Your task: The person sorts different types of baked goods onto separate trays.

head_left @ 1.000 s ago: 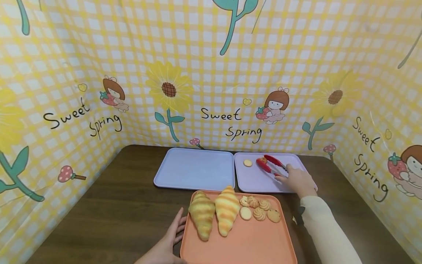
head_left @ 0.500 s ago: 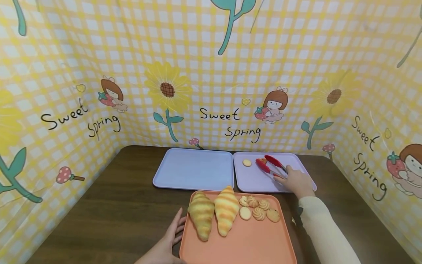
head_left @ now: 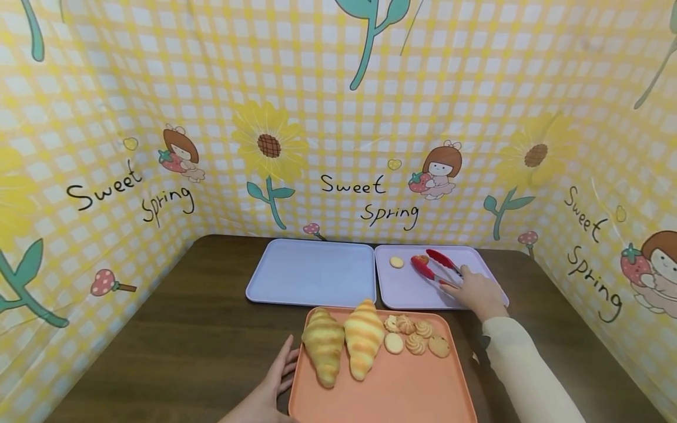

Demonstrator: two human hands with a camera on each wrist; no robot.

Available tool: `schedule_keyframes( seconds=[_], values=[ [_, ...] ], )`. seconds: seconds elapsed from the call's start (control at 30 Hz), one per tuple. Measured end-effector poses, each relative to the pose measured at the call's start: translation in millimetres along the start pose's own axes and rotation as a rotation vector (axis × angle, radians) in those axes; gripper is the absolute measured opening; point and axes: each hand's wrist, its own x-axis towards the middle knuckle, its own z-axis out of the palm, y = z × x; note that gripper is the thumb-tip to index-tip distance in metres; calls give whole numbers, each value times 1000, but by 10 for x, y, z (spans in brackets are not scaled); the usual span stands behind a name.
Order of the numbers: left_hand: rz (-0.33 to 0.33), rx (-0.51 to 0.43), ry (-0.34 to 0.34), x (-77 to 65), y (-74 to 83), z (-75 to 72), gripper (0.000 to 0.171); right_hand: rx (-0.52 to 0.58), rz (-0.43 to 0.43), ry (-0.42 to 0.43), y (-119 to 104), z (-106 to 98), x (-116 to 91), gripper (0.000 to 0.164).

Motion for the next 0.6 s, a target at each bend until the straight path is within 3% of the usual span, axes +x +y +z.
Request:
schedule_keyframes(
  seconds=[0.1, 0.23, 0.4, 0.6],
  values=[
    [4, -7, -1, 4, -14, -7, 127, 9, 14, -2, 22, -30, -37, 92],
    [64, 0, -13, 14, -64, -7, 126, 20, 18, 0, 54, -69, -108, 93],
    [70, -23, -16, 16, -124, -10, 127, 35, -7, 17, 46, -115, -182, 95],
    [110, 13, -3, 20, -170, -34, 125, 58, -51, 50, -32, -221, -296, 95]
  ],
)
